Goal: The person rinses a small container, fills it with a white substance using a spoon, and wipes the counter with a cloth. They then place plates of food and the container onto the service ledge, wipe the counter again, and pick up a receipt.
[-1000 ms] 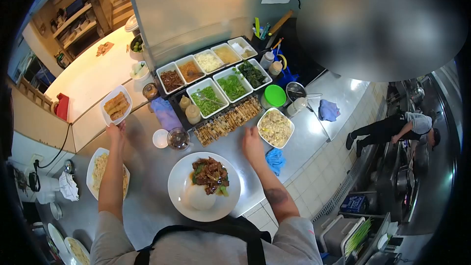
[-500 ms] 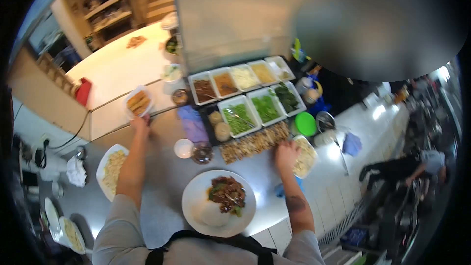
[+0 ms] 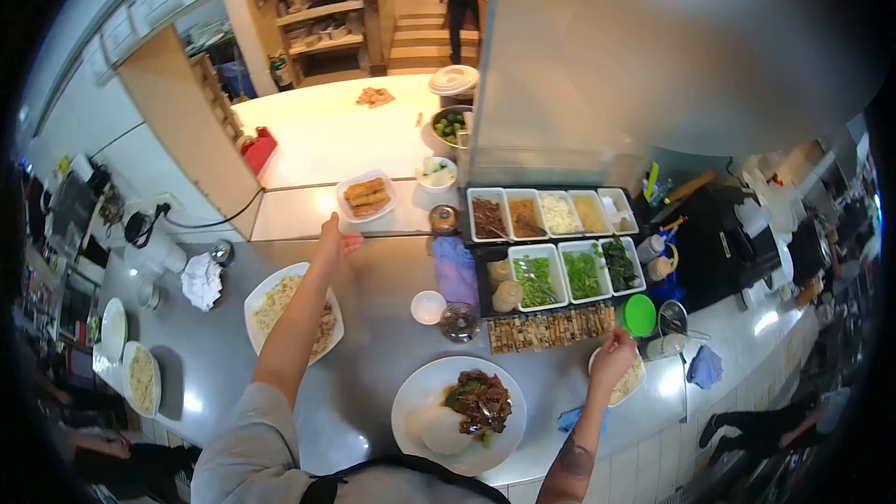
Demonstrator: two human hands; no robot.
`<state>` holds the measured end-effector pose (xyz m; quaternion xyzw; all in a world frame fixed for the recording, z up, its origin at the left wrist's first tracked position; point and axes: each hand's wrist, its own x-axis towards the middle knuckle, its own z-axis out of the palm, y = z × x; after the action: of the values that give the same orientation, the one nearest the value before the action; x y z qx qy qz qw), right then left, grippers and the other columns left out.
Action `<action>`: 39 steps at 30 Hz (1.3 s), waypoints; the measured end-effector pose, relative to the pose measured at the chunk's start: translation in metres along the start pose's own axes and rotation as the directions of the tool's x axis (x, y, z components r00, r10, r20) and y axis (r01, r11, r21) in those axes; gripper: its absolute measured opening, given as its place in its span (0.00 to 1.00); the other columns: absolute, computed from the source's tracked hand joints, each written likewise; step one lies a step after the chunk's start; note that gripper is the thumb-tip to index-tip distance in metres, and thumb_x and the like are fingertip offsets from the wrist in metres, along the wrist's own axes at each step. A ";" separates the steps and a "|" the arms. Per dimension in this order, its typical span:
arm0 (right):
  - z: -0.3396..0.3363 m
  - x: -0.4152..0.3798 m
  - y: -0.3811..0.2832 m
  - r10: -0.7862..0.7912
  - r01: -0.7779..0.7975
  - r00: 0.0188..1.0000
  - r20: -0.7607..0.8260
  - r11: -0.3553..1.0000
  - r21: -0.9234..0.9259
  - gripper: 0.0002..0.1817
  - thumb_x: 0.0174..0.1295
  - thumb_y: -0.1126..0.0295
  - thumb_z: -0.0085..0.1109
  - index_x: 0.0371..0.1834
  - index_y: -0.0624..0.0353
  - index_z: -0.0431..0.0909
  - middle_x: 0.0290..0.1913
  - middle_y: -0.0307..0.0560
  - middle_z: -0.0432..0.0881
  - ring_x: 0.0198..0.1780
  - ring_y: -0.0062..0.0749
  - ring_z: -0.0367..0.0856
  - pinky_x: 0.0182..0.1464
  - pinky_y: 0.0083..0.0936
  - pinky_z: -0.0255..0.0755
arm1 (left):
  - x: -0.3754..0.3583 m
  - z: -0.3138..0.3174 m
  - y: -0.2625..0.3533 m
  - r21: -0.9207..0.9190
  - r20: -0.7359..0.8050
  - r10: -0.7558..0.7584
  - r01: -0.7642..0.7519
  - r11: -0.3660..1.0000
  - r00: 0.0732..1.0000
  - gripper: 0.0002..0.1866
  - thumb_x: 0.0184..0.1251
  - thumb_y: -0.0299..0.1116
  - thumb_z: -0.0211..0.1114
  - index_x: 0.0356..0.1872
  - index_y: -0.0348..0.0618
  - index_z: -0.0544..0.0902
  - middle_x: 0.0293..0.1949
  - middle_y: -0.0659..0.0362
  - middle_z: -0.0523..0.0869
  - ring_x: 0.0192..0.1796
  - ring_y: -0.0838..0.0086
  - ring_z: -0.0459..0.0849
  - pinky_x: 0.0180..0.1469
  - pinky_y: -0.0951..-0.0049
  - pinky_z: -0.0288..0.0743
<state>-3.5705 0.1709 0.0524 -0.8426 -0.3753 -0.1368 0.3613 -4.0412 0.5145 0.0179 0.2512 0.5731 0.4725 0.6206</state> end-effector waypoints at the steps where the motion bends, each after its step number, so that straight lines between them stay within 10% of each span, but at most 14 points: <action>1: -0.009 0.001 -0.013 0.092 -0.085 0.995 -0.038 0.982 0.167 0.07 0.58 0.73 0.59 0.38 0.64 0.78 0.32 0.54 0.81 0.33 0.42 0.80 0.33 0.33 0.73 | -0.019 -0.022 0.001 0.088 0.025 0.171 -0.172 0.981 0.985 0.31 0.72 0.58 0.44 0.60 0.41 0.64 0.46 0.41 0.80 0.43 0.57 0.82 0.44 0.65 0.79; 5: -0.013 0.018 -0.114 0.070 -0.189 0.977 0.203 0.731 0.655 0.05 0.66 0.74 0.54 0.37 0.66 0.75 0.28 0.40 0.80 0.30 0.20 0.81 0.29 0.19 0.74 | -0.116 -0.126 0.005 0.546 0.047 0.678 -0.587 0.598 0.734 0.16 0.72 0.42 0.52 0.40 0.37 0.77 0.36 0.48 0.82 0.36 0.60 0.82 0.38 0.63 0.76; 9: 0.027 -0.003 -0.215 -0.311 0.023 0.908 0.282 0.708 0.705 0.06 0.57 0.79 0.63 0.38 0.64 0.81 0.27 0.38 0.80 0.27 0.17 0.74 0.32 0.15 0.69 | -0.152 -0.243 0.012 0.906 0.059 0.796 -0.368 0.212 0.603 0.10 0.66 0.31 0.55 0.33 0.34 0.79 0.35 0.46 0.82 0.40 0.54 0.81 0.43 0.56 0.73; 18: 0.059 -0.131 -0.376 -0.628 0.184 0.675 0.387 0.652 0.736 0.08 0.56 0.80 0.60 0.39 0.64 0.82 0.37 0.53 0.84 0.34 0.37 0.84 0.35 0.26 0.77 | -0.060 -0.347 0.055 0.918 0.308 0.796 -0.382 -0.105 0.521 0.29 0.63 0.35 0.59 0.61 0.26 0.66 0.63 0.36 0.67 0.67 0.45 0.64 0.68 0.55 0.59; 21: 0.071 -0.149 -0.387 -0.593 0.159 0.703 0.393 0.669 0.726 0.08 0.56 0.79 0.60 0.39 0.64 0.82 0.37 0.53 0.84 0.33 0.38 0.84 0.35 0.26 0.78 | -0.043 -0.332 0.088 0.988 0.137 0.790 -0.139 -0.066 0.597 0.40 0.63 0.41 0.60 0.68 0.25 0.54 0.72 0.37 0.51 0.75 0.46 0.48 0.72 0.48 0.46; 26: 0.080 -0.156 -0.390 -0.513 0.133 0.730 0.451 0.754 0.643 0.07 0.56 0.79 0.60 0.38 0.64 0.82 0.38 0.53 0.84 0.32 0.37 0.84 0.35 0.27 0.78 | -0.002 -0.324 0.104 0.998 -0.039 0.884 0.057 0.014 0.466 0.43 0.65 0.49 0.55 0.70 0.28 0.51 0.75 0.43 0.45 0.77 0.55 0.40 0.72 0.41 0.38; 30: 0.113 -0.140 -0.393 -0.488 0.216 0.755 0.438 0.816 0.537 0.07 0.56 0.78 0.59 0.37 0.61 0.83 0.35 0.55 0.84 0.34 0.42 0.84 0.34 0.31 0.77 | 0.028 -0.334 0.076 0.999 -0.027 0.695 0.042 -0.004 0.719 0.42 0.69 0.55 0.47 0.71 0.29 0.52 0.76 0.47 0.46 0.77 0.60 0.42 0.72 0.41 0.35; 33: 0.150 -0.113 -0.415 -0.604 0.407 0.750 0.269 0.743 0.532 0.08 0.55 0.77 0.60 0.39 0.58 0.83 0.32 0.54 0.84 0.36 0.46 0.83 0.37 0.33 0.75 | 0.018 -0.332 0.089 1.000 -0.022 0.630 0.011 0.021 0.776 0.41 0.68 0.52 0.49 0.70 0.28 0.53 0.75 0.45 0.48 0.77 0.56 0.43 0.71 0.40 0.37; 39: 0.221 -0.078 -0.447 -0.801 0.626 0.516 0.304 0.595 0.504 0.12 0.53 0.74 0.61 0.41 0.51 0.84 0.34 0.46 0.85 0.36 0.42 0.83 0.46 0.34 0.71 | -0.042 -0.358 0.065 0.812 0.333 0.797 -0.584 0.030 0.504 0.34 0.62 0.33 0.60 0.67 0.29 0.60 0.72 0.40 0.55 0.74 0.46 0.51 0.72 0.49 0.48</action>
<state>-3.9594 0.4909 0.0844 -0.5381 -0.7893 0.0143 0.2953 -4.3959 0.4230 0.0158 0.7157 0.5865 0.3785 0.0240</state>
